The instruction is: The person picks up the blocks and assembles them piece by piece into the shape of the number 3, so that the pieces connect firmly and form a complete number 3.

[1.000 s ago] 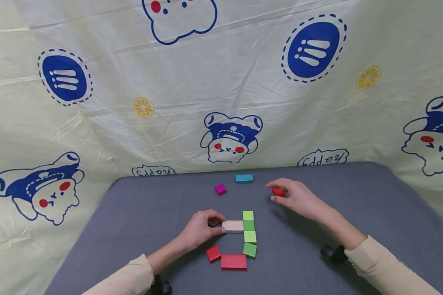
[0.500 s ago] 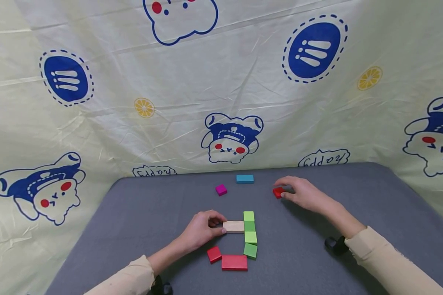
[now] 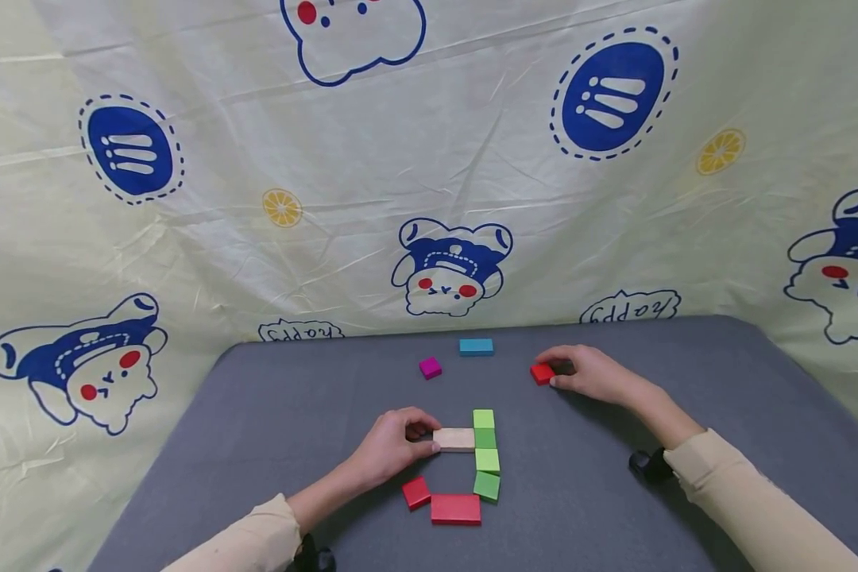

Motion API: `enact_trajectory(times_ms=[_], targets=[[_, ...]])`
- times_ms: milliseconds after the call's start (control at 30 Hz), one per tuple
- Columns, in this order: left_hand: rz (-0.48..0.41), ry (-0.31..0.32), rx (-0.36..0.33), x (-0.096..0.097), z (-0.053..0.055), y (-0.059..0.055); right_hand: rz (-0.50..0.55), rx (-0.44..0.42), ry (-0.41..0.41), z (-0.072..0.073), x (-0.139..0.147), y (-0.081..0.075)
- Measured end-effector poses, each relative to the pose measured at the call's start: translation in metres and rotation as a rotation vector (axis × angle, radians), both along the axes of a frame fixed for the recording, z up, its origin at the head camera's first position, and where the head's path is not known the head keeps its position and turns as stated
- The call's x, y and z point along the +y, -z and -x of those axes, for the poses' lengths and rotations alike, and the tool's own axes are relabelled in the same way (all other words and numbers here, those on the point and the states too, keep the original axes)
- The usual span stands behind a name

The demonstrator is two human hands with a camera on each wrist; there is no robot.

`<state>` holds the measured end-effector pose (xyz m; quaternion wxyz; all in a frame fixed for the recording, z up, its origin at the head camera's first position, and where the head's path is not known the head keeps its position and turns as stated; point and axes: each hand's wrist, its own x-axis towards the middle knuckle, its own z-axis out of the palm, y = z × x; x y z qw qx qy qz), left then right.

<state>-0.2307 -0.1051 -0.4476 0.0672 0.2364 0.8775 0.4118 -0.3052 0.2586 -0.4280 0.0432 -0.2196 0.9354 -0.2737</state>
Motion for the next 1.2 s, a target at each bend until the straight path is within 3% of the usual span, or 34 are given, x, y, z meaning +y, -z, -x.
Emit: enact_trajectory(times_ms=[733, 1200], targets=[[0.017, -0.014, -0.001, 0.000, -0.001, 0.000, -0.025, 0.017, 0.000, -0.011, -0.021, -0.005], [0.023, -0.022, 0.003, 0.001, 0.001, 0.001, -0.021, 0.093, -0.053, -0.013, -0.049, -0.010]])
